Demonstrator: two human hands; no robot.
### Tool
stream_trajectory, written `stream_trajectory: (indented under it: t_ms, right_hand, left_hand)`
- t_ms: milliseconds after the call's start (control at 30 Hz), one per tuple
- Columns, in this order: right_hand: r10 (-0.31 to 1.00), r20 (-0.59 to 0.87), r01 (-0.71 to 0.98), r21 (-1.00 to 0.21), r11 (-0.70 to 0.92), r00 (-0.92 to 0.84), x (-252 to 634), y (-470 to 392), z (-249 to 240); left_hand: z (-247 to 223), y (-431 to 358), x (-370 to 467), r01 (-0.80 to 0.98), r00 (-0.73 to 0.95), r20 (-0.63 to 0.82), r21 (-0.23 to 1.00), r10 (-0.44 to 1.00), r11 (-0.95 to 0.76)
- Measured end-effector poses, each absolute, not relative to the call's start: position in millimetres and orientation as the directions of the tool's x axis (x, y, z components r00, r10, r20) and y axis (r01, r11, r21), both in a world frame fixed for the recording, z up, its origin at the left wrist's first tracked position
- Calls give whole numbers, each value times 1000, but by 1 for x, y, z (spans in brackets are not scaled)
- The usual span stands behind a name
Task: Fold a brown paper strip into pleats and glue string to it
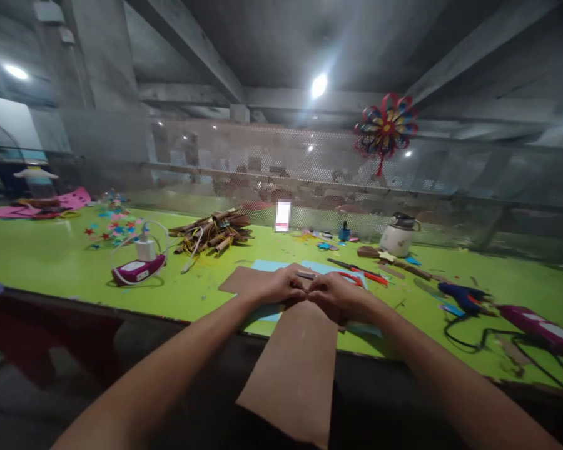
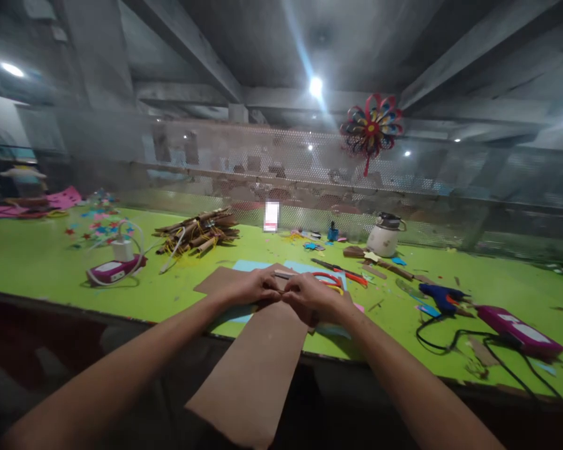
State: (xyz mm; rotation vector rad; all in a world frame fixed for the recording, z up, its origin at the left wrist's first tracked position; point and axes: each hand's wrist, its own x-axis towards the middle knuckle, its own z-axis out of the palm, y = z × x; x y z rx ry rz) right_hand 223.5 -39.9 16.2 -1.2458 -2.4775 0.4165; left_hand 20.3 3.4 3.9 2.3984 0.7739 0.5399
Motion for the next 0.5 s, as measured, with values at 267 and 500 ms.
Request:
stream_trajectory:
  t_ms: [267, 500]
  right_hand:
    - [813, 307, 747, -328, 578, -495, 243, -39, -4]
    - [790, 326, 805, -123, 581, -520, 234, -47, -4]
  left_hand:
    - [4, 7, 21, 454, 769, 195, 505, 609, -734]
    - [-5, 17, 24, 419, 793, 306, 353, 527, -836]
